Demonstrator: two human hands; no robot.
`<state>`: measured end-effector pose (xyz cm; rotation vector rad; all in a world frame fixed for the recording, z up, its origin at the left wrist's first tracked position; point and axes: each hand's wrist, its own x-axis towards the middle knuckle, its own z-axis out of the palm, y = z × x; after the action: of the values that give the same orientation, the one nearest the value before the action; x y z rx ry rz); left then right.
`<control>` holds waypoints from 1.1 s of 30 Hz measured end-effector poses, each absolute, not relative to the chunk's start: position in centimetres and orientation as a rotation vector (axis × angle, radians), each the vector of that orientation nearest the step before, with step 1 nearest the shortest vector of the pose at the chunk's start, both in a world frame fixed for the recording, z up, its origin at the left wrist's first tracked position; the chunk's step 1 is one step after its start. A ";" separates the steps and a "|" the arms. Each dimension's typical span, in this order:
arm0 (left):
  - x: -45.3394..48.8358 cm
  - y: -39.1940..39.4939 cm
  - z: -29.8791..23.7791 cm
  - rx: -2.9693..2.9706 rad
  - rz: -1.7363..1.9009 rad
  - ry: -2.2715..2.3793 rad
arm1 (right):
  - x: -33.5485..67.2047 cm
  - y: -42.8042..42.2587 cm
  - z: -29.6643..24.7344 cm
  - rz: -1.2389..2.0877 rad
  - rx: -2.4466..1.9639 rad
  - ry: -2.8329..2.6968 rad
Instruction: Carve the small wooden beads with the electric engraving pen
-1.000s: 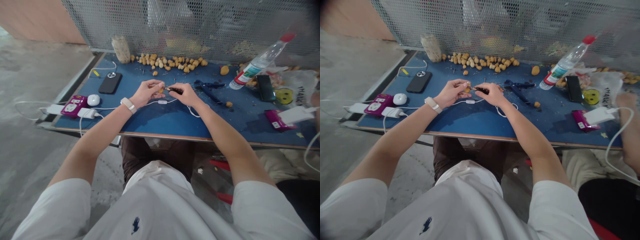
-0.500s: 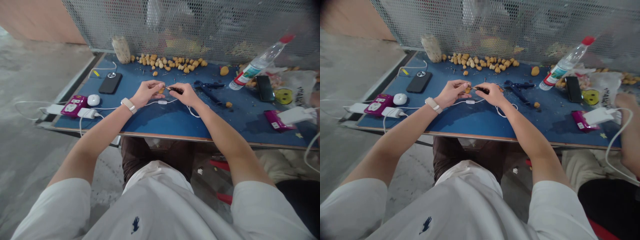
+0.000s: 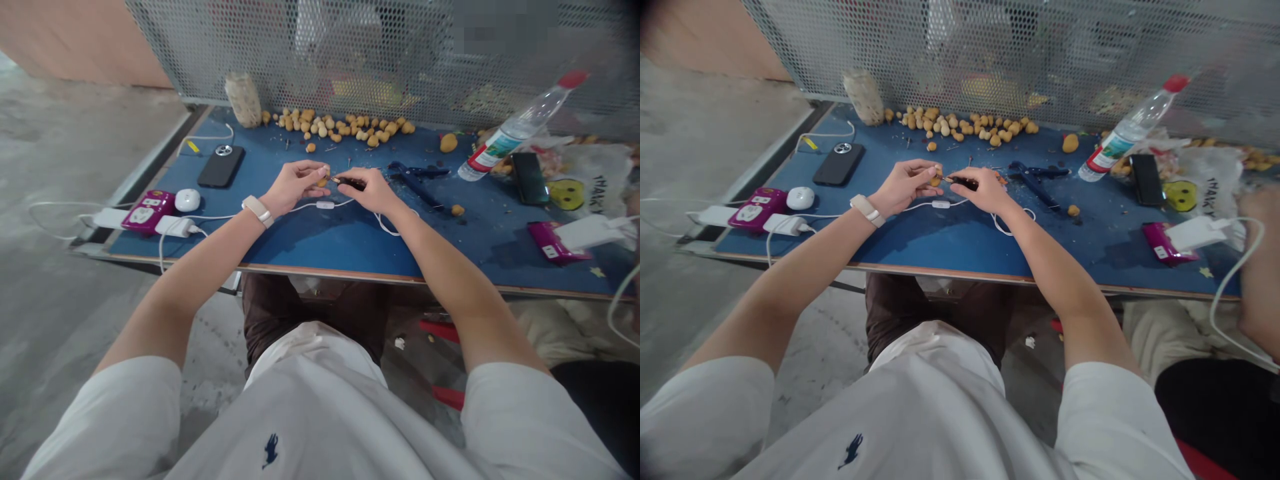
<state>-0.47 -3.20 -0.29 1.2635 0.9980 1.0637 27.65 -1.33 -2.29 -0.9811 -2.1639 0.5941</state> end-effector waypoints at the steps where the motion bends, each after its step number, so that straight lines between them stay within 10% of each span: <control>1: -0.5 -3.2 -0.3 1.259 1.066 0.994 | 27.7 -1.4 -2.3 0.600 -0.980 -2.168; 33: -0.4 -3.4 0.0 1.229 1.067 1.001 | 27.5 -1.8 -1.7 0.662 -1.012 -2.143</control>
<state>-0.37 -3.44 -0.03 1.2292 1.0014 1.0674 27.54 -1.79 -1.72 -1.0122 -2.1429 0.6624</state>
